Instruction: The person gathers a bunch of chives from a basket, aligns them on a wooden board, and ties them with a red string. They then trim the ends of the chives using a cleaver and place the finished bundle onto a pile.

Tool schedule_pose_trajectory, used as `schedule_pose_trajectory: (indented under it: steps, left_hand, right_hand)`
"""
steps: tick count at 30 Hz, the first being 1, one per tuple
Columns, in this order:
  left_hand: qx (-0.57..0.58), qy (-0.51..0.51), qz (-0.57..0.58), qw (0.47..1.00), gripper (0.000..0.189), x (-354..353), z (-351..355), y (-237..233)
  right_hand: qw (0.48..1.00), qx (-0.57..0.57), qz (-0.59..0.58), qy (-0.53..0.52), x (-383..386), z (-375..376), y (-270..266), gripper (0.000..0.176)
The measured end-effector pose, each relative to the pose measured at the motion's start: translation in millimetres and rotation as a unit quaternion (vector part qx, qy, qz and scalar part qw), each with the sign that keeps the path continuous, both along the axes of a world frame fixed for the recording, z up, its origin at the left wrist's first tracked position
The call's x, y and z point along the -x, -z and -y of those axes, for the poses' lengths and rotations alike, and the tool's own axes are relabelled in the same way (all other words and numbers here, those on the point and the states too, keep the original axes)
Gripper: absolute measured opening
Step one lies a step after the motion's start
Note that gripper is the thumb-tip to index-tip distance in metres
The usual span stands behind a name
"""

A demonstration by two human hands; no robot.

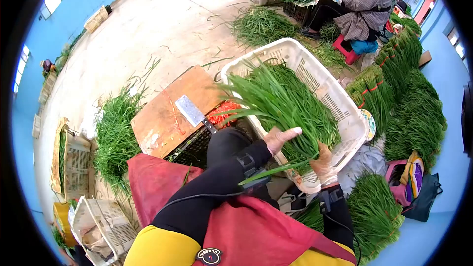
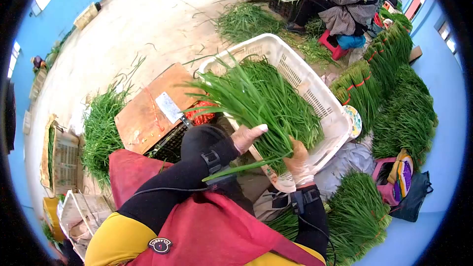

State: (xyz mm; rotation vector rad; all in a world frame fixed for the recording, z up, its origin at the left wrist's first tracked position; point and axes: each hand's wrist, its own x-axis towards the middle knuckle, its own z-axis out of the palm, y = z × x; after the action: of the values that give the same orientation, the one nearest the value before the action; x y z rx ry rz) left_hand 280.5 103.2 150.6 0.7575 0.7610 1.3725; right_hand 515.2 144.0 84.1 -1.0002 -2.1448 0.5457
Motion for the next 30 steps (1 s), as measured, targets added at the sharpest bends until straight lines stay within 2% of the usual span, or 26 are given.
schedule_pose_trajectory:
  steps: [1,5,7,8,10,12,14,17,19,20,21,22,23,24,25,26,27,28,29,30]
  left_hand:
    - [0.0,-0.026,0.025,0.999,0.051,-1,-3,4]
    - [0.017,-0.018,0.046,0.999,0.051,8,-16,6]
    - [0.037,0.004,0.062,0.997,0.053,15,-19,-4]
    - [0.037,0.012,0.063,0.997,0.06,19,-20,-10]
    - [0.006,0.003,0.075,0.997,0.063,22,-19,-28]
    - [-0.021,0.005,0.108,0.994,0.07,26,-17,-41]
    - [-0.031,0.018,0.095,0.995,0.07,39,-22,-43]
    - [-0.033,0.021,0.075,0.996,0.069,42,-15,-59]
    - [-0.033,0.024,0.072,0.997,0.065,42,-13,-64]
    - [-0.045,0.0,0.031,0.999,0.046,45,-15,-53]
    - [-0.044,0.0,0.032,0.999,0.046,45,-15,-56]
    - [-0.023,0.024,0.079,0.996,0.034,44,-15,-59]
    - [-0.002,0.048,0.124,0.991,0.022,42,-15,-64]
    - [0.006,0.022,0.115,0.993,0.01,38,-10,-80]
    - [0.004,0.021,0.117,0.993,0.01,36,-7,-90]
    - [-0.007,-0.011,0.113,0.993,0.01,35,-6,-98]
    - [-0.018,-0.044,0.11,0.993,0.01,36,-6,-105]
    - [-0.115,-0.061,0.048,0.99,0.012,45,-8,-118]
    - [-0.081,-0.117,0.049,0.989,0.016,51,-3,-131]
    - [-0.104,-0.129,0.036,0.986,0.019,67,-2,-135]
  right_hand:
    - [1.0,0.002,-0.002,0.002,2,2,-2,0.066]
    - [0.999,-0.002,0.042,-0.006,1,0,0,0.069]
    - [0.998,0.008,0.059,-0.02,-2,0,1,0.068]
    - [0.998,0.007,0.057,-0.017,-4,0,3,0.068]
    - [0.994,0.085,0.074,0.007,-5,1,11,0.066]
    - [0.99,0.118,0.078,-0.006,-6,-1,19,0.065]
    - [0.985,0.149,0.083,-0.019,-8,-2,22,0.065]
    - [0.972,0.218,0.085,-0.027,1,3,0,0.062]
    - [0.949,0.302,0.064,-0.062,8,6,-16,0.061]
    - [0.949,0.303,0.065,-0.062,8,4,-10,0.061]
    - [0.942,0.321,0.07,-0.075,10,2,-6,0.063]
    - [0.934,0.337,0.074,-0.087,10,1,-3,0.064]
    - [0.935,0.337,0.075,-0.086,8,0,-2,0.064]
    - [0.945,0.311,0.063,-0.081,14,1,-15,0.069]
    - [0.954,0.284,0.051,-0.077,19,2,-24,0.073]
    - [0.96,0.268,0.072,-0.043,20,2,-28,0.085]
    - [0.961,0.264,0.076,-0.043,19,-2,-32,0.085]
    - [0.971,0.223,0.029,-0.076,16,-6,-35,0.09]
    - [0.977,0.182,-0.019,-0.108,14,-9,-37,0.095]
    - [0.978,0.164,-0.031,-0.122,14,-8,-49,0.096]
